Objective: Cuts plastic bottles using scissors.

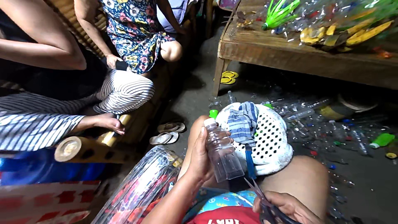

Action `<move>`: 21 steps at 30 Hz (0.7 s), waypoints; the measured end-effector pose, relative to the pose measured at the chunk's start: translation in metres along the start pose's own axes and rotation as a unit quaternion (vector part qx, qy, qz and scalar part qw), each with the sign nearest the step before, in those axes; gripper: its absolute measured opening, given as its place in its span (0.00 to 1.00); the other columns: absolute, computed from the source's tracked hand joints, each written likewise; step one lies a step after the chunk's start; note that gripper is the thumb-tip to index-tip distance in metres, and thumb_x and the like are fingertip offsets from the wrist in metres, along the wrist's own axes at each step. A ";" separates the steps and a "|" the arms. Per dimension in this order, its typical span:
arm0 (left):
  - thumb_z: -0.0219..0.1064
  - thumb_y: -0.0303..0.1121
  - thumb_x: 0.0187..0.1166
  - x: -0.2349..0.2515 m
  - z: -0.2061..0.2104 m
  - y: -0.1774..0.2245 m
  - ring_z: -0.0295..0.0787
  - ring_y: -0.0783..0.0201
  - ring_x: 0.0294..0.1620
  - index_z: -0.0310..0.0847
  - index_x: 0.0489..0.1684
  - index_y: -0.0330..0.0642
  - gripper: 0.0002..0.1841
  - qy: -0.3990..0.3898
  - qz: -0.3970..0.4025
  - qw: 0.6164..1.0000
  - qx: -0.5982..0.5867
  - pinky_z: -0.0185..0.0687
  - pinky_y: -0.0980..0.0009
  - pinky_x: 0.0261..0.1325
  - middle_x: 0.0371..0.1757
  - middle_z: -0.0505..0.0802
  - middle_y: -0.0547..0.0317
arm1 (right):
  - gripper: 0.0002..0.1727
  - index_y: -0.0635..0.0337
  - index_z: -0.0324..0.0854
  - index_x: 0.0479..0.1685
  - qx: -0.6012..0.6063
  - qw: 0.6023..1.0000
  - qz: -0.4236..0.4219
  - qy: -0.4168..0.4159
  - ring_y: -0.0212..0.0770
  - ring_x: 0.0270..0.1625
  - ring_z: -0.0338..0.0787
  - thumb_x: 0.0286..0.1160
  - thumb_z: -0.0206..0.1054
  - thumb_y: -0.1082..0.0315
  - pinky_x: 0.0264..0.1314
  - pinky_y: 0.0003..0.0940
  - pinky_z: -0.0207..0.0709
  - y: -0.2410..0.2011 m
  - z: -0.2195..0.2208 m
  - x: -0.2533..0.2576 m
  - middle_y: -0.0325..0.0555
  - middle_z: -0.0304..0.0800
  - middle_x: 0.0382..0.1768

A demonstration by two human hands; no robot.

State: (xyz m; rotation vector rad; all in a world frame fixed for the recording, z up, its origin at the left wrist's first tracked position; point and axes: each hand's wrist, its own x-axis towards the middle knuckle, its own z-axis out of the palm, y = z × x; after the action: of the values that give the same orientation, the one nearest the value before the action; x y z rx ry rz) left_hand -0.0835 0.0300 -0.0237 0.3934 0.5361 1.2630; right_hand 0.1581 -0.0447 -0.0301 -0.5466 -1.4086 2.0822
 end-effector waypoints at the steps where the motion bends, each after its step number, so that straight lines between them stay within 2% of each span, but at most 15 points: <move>1: 0.28 0.51 0.93 0.000 0.003 0.000 0.94 0.56 0.49 0.71 0.62 0.39 0.29 0.003 -0.004 1.000 0.004 0.91 0.62 0.52 0.49 0.93 0.50 | 0.34 0.51 0.83 0.64 -0.002 1.000 -0.004 -0.008 0.19 0.30 0.83 0.71 0.69 0.33 0.33 0.16 0.76 0.001 -0.002 0.001 0.27 0.89 0.33; 4: 0.25 0.50 0.93 -0.001 0.010 -0.002 0.94 0.55 0.48 0.71 0.60 0.39 0.30 0.014 -0.009 0.999 0.028 0.92 0.60 0.52 0.49 0.92 0.50 | 0.35 0.54 0.84 0.63 -0.018 0.999 -0.014 -0.031 0.19 0.30 0.82 0.72 0.67 0.32 0.33 0.15 0.76 0.002 -0.006 0.005 0.28 0.89 0.32; 9: 0.23 0.51 0.93 -0.002 0.019 -0.003 0.94 0.53 0.46 0.72 0.57 0.36 0.32 0.020 -0.022 0.998 0.063 0.93 0.58 0.51 0.47 0.91 0.48 | 0.32 0.55 0.85 0.61 -0.026 0.998 -0.032 -0.052 0.17 0.30 0.82 0.74 0.69 0.36 0.32 0.13 0.75 0.003 -0.009 0.013 0.28 0.88 0.31; 14: 0.26 0.50 0.93 -0.002 0.027 -0.004 0.93 0.55 0.42 0.70 0.60 0.37 0.30 0.033 -0.042 0.994 0.096 0.93 0.60 0.46 0.45 0.91 0.48 | 0.31 0.55 0.85 0.61 -0.042 0.996 -0.041 -0.060 0.16 0.29 0.82 0.74 0.69 0.37 0.31 0.12 0.74 -0.002 -0.015 0.017 0.28 0.88 0.30; 18: 0.27 0.48 0.93 -0.001 0.027 -0.007 0.93 0.56 0.42 0.69 0.63 0.38 0.28 0.030 -0.052 0.992 0.108 0.93 0.60 0.46 0.44 0.90 0.49 | 0.29 0.57 0.84 0.61 -0.043 0.994 -0.054 -0.082 0.16 0.31 0.83 0.76 0.69 0.41 0.33 0.11 0.75 -0.002 -0.018 0.019 0.29 0.89 0.32; 21: 0.28 0.48 0.93 0.000 0.027 -0.008 0.93 0.56 0.41 0.68 0.63 0.38 0.27 0.020 -0.056 0.992 0.111 0.92 0.60 0.46 0.45 0.90 0.48 | 0.30 0.57 0.84 0.62 -0.046 0.993 -0.051 -0.092 0.16 0.30 0.83 0.76 0.69 0.40 0.32 0.11 0.76 -0.003 -0.021 0.022 0.29 0.88 0.31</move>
State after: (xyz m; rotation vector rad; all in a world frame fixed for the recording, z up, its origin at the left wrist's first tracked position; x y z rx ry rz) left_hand -0.0615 0.0284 -0.0062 0.5176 0.7255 1.1083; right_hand 0.1547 -0.0150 -0.0350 -0.3172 -1.6087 2.0350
